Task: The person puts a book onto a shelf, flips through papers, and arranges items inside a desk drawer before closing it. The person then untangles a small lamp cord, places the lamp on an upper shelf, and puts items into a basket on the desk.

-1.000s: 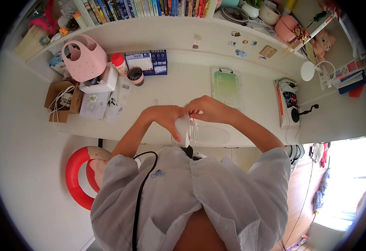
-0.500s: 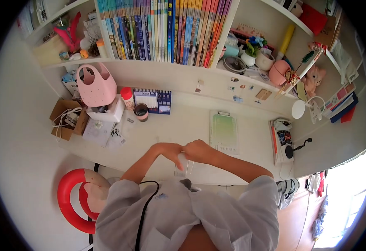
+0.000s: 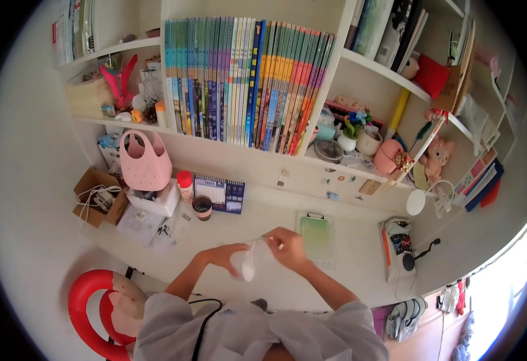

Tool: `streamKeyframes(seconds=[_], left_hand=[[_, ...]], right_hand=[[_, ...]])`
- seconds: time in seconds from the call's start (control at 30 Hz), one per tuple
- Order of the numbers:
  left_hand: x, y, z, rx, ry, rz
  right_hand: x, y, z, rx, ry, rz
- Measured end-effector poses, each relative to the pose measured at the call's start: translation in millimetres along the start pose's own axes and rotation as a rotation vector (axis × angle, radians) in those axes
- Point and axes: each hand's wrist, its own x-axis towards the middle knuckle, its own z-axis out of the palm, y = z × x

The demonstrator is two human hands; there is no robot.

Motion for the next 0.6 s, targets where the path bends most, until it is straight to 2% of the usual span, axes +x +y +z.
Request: streamKeyframes(seconds=[0.03, 0.07, 0.13, 0.27, 0.33, 0.37, 0.43, 0.53, 0.6], left_hand=[[0, 1, -3, 0.005, 0.005, 0.006], [-2, 3, -3, -0.078, 0.059, 0.021], [-4, 1, 1, -0.220, 0.217, 0.037], [5, -4, -5, -0.353, 0.543, 0.123], [15, -9, -5, -0.550, 0.652, 0.182], [18, -6, -7, -0.621, 0.669, 0.225], [16, 10, -8, -0.693, 0.706, 0.232], [14, 22, -11, -0.698, 0.670, 0.216], [10, 22, -8, -0.585, 0.672, 0.177]], right_hand=[[4, -2, -12, 0.043, 0.037, 0.161], [5, 10, -16, 0.159, 0.058, 0.162], [9, 21, -30, 0.158, 0.143, 0.231], [19, 11, -57, 0.338, 0.275, 0.227], [19, 10, -60, 0.418, 0.379, 0.185], [19, -2, -65, 0.501, 0.387, 0.238], [17, 5, -64, 0.527, 0.435, 0.176], [12, 5, -64, 0.510, 0.431, 0.224], [4, 13, -63, 0.503, 0.395, 0.299]])
